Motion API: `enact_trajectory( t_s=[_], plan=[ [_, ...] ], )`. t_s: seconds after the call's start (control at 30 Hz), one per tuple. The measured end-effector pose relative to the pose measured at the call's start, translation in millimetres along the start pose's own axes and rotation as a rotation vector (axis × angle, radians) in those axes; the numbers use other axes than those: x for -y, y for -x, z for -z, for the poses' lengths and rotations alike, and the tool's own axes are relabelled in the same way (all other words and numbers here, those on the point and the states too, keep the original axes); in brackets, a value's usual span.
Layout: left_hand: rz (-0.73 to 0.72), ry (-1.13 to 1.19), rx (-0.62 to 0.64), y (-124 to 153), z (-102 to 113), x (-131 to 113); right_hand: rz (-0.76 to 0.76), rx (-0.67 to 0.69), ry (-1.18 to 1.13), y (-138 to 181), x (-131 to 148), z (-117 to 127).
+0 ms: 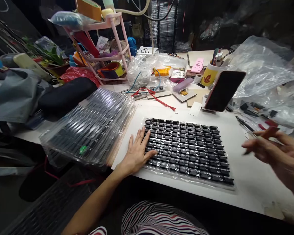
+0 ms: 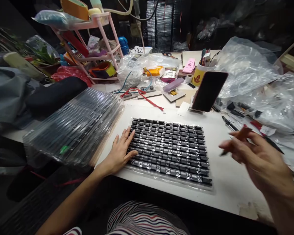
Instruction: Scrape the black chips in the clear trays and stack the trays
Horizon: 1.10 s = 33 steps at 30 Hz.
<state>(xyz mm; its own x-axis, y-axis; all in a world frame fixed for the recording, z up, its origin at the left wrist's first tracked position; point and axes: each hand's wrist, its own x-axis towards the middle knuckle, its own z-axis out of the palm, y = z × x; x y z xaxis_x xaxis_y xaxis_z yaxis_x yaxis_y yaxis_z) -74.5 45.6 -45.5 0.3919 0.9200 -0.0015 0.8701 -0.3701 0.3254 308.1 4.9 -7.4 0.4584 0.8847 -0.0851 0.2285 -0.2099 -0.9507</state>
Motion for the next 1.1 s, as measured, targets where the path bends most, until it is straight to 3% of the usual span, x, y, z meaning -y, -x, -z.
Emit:
enact_trajectory(
  t_s=[0.1, 0.23, 0.37, 0.57, 0.77, 1.1],
  plan=[
    [-0.081, -0.089, -0.110, 4.3, 2.1, -22.5, 0.065, 0.270, -0.144, -0.6, 30.6, -52.3],
    [-0.293, -0.097, -0.147, 9.4, -1.7, -56.6, -0.048, 0.629, -0.361, -3.6, 43.8, -112.9],
    [-0.227, -0.097, -0.175, 8.1, -12.7, -69.1, -0.071, 0.786, -0.388, -7.8, 45.5, -149.0],
    [-0.174, -0.080, -0.180, 7.6, -24.4, -64.3, 0.066, 0.756, -0.205, -18.0, 43.1, -159.9],
    [-0.153, -0.045, -0.181, 6.2, -25.1, -65.4, 0.063, 0.808, -0.224, -17.4, 41.2, -159.3],
    [-0.170, -0.081, -0.201, 2.7, -26.5, -66.0, 0.082, 0.781, -0.206, -16.3, 34.5, -166.5]
  ],
)
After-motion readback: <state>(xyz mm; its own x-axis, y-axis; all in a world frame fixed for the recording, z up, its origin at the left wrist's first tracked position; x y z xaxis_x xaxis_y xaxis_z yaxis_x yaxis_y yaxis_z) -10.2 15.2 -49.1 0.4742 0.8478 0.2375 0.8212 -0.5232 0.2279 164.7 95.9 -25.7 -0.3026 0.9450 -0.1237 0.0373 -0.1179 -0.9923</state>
